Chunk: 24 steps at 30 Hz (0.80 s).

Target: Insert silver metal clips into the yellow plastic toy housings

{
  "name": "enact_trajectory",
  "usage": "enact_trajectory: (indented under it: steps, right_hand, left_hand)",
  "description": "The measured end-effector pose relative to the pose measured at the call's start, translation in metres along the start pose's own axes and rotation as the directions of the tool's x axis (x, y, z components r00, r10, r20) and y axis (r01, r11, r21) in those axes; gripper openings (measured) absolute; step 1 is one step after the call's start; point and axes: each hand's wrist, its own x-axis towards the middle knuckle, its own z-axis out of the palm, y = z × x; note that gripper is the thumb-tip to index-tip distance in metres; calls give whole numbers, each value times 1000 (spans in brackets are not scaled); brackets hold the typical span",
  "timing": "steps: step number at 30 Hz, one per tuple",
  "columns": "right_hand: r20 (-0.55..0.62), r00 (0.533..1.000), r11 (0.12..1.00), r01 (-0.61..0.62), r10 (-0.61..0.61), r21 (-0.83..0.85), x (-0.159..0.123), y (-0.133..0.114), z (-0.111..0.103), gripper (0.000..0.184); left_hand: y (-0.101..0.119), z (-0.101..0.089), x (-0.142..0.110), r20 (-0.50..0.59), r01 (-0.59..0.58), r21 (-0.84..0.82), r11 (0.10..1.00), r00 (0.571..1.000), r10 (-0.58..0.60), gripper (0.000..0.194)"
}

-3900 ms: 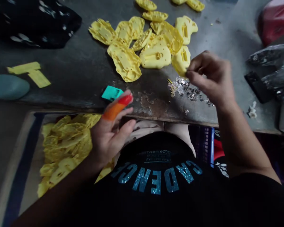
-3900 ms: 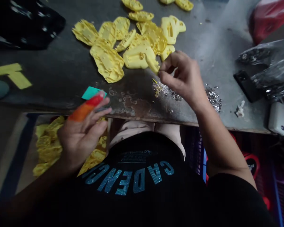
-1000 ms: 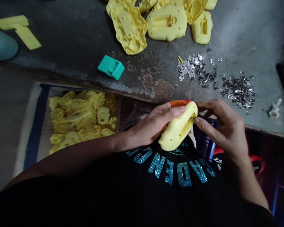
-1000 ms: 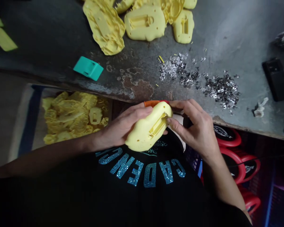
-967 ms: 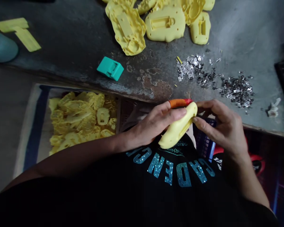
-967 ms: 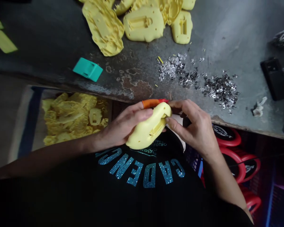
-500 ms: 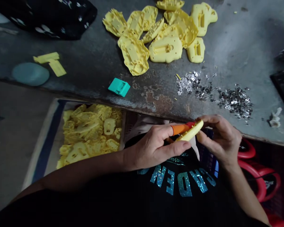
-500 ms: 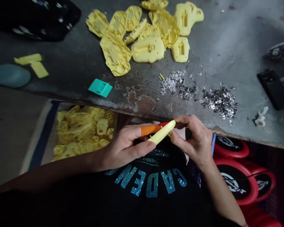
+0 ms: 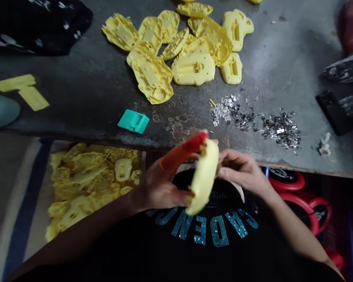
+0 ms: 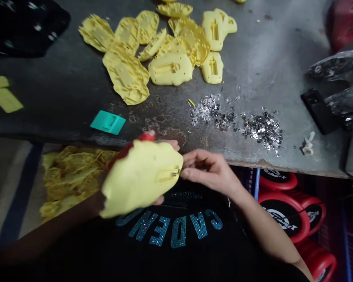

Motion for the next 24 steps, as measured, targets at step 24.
enact_trajectory:
  steps: [24]
  right_hand:
    - [-115,833,191,-12,-542,-982,12,20,-59,6]
  left_hand:
    - [11,21,11,-100,242,-668,703,908,-408,49]
